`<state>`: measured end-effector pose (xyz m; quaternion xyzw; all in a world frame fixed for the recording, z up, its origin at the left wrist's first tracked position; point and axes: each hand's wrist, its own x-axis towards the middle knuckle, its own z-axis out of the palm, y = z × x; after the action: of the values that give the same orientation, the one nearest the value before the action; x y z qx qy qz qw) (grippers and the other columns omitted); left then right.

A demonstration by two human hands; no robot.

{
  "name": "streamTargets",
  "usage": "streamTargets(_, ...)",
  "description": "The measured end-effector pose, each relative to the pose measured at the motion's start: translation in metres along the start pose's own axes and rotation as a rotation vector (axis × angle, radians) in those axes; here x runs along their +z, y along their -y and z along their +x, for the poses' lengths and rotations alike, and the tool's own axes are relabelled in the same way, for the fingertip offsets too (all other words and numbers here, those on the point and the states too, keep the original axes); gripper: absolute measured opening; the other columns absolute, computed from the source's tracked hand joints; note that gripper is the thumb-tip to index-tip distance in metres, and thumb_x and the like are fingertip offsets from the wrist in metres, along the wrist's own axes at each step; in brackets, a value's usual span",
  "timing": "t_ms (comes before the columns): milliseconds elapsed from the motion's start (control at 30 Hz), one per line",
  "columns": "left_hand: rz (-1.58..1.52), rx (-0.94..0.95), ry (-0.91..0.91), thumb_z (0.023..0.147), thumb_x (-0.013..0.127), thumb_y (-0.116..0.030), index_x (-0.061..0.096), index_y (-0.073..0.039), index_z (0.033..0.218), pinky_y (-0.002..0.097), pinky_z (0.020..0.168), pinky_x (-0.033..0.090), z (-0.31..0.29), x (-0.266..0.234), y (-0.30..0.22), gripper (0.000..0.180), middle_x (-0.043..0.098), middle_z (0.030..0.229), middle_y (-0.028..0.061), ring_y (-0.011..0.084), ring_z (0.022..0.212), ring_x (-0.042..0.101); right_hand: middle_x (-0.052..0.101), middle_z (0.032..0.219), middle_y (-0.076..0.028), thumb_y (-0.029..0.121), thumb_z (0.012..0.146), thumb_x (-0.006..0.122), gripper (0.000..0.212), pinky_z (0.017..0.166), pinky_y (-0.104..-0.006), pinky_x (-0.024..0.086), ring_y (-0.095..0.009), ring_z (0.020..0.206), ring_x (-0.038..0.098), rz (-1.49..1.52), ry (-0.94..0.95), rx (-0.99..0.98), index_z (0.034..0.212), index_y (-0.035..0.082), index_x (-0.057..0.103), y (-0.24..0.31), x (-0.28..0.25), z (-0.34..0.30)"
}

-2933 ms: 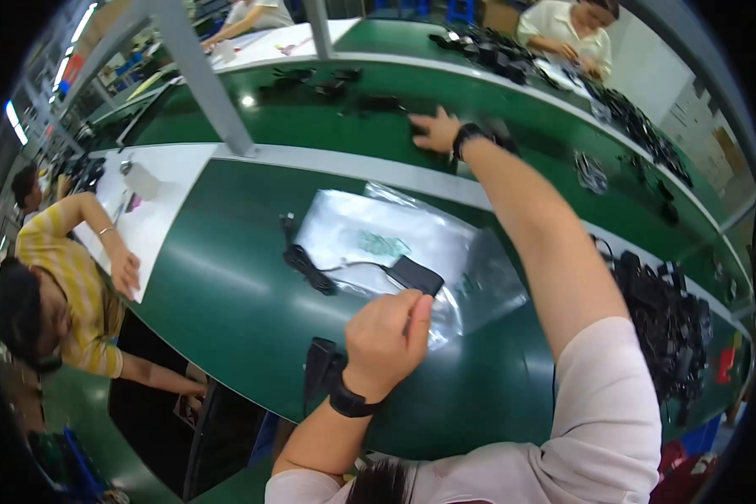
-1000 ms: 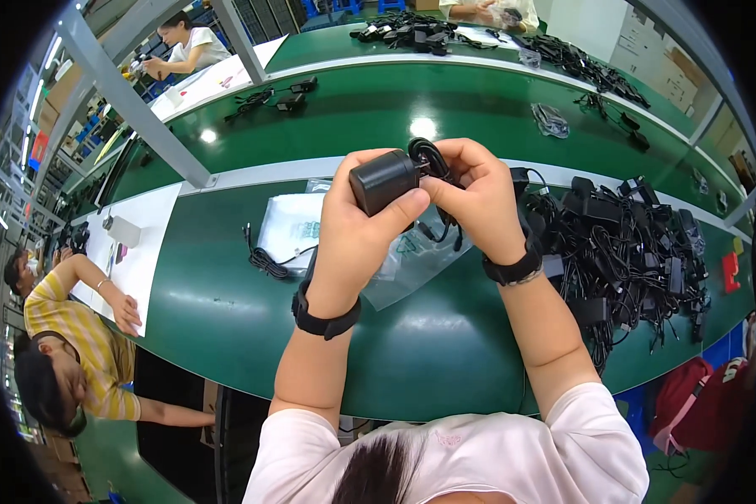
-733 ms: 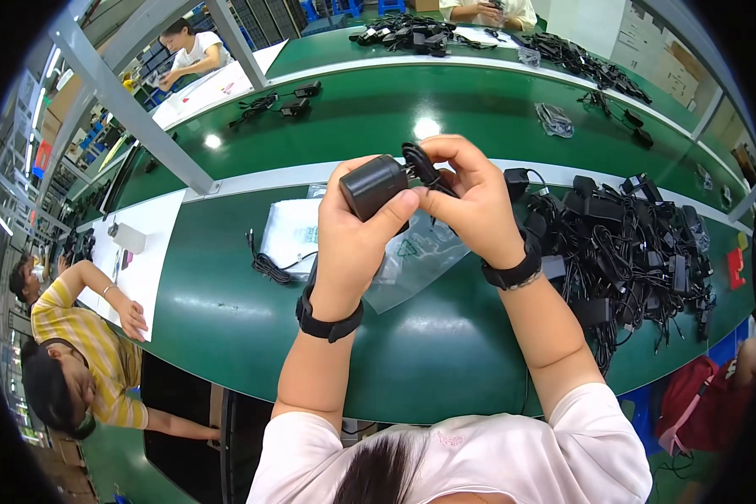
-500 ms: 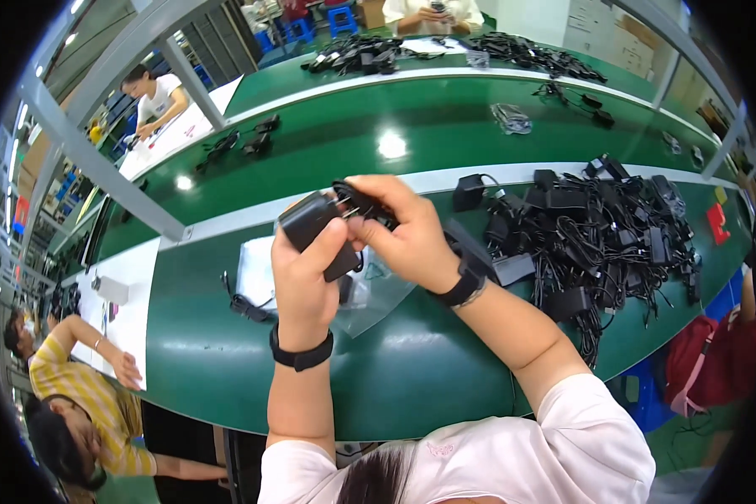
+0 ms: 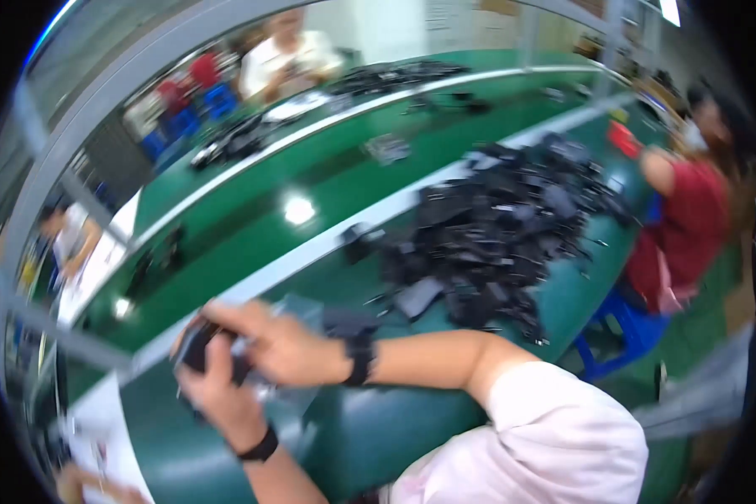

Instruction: The person picks up a power adapter, wraps its cord around the body, and places it into a plastic bag. After repeating this with a second adapter, the person sets the bag aside and reaches for another unit.

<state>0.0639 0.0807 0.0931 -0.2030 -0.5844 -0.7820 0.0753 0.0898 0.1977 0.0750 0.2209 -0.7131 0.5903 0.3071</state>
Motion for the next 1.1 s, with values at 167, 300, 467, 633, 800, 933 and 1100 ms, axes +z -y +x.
streamTargets(167,0.099,0.119,0.050,0.086,0.056,-0.011,0.047,0.008,0.109,0.0296,0.079,0.047,0.000,-0.011,-0.016,0.031,0.055,0.105,0.0131,0.0207,0.092,0.056,0.048,0.118,-0.017,-0.014,0.072,0.041,0.067,0.090,-0.0359,0.038,-0.032,0.104,0.047,0.303,0.032,-0.159,0.135,0.007,0.031,-0.001,0.025,0.001)
streamTargets(300,0.351,0.135,-0.066,0.084,0.059,-0.012,0.046,0.009,0.108,0.0283,0.079,0.048,-0.001,0.007,-0.002,0.034,0.057,0.104,0.0145,0.0200,0.091,0.058,0.042,0.126,-0.016,-0.016,0.066,0.041,0.078,0.092,-0.0354,0.037,-0.032,0.114,0.042,0.163,-0.047,-0.234,0.137,0.011,0.027,-0.007,0.011,-0.007)
streamTargets(467,0.340,0.298,-0.075,0.074,0.071,-0.010,0.057,0.007,0.098,0.0281,0.068,0.049,-0.012,0.025,-0.026,0.033,0.062,0.085,0.0103,0.0163,0.071,0.058,0.005,0.148,-0.013,-0.014,0.064,0.047,0.089,0.106,-0.0322,0.022,-0.025,0.136,0.011,0.460,0.254,-0.152,0.141,0.015,0.016,-0.012,0.010,-0.004)
streamTargets(633,0.590,0.565,-0.294,0.066,0.078,-0.016,0.056,0.005,0.091,0.0345,0.068,0.049,-0.018,0.021,-0.031,0.039,0.060,0.089,0.0159,0.0247,0.075,0.059,0.015,0.146,-0.015,0.000,0.069,0.054,0.079,0.107,-0.0325,0.020,-0.025,0.135,0.015,0.197,0.222,-0.167,0.139,0.005,0.018,0.003,0.014,-0.003)
streamTargets(800,0.706,0.771,-0.401,0.065,0.080,-0.019,0.047,0.004,0.094,0.0361,0.062,0.049,-0.023,-0.004,-0.038,0.050,0.058,0.085,0.0167,0.0270,0.070,0.058,0.060,0.095,-0.022,0.013,0.081,0.049,0.038,0.073,-0.0420,0.049,-0.033,0.085,0.060,0.272,0.168,0.231,0.117,0.001,0.044,0.028,-0.014,-0.005)
streamTargets(933,0.439,0.899,-0.138,0.066,0.080,-0.024,0.038,0.003,0.106,0.0394,0.070,0.049,-0.037,0.008,-0.035,0.064,0.058,0.087,0.0189,0.0300,0.078,0.058,0.060,0.074,-0.016,0.036,0.093,0.031,0.041,0.051,-0.0415,0.044,-0.028,0.058,0.057,1.172,0.407,0.888,0.096,-0.001,0.049,0.012,-0.005,0.000)
streamTargets(1100,0.330,0.235,-0.084,0.079,0.066,-0.013,0.052,0.009,0.102,0.0280,0.073,0.047,-0.044,0.026,-0.032,0.035,0.060,0.094,0.0113,0.0182,0.082,0.057,0.062,0.077,-0.016,0.025,0.095,0.035,0.036,0.066,-0.0293,0.047,-0.022,0.069,0.062,1.465,-0.014,0.663,0.113,-0.006,0.035,0.007,-0.015,0.006)
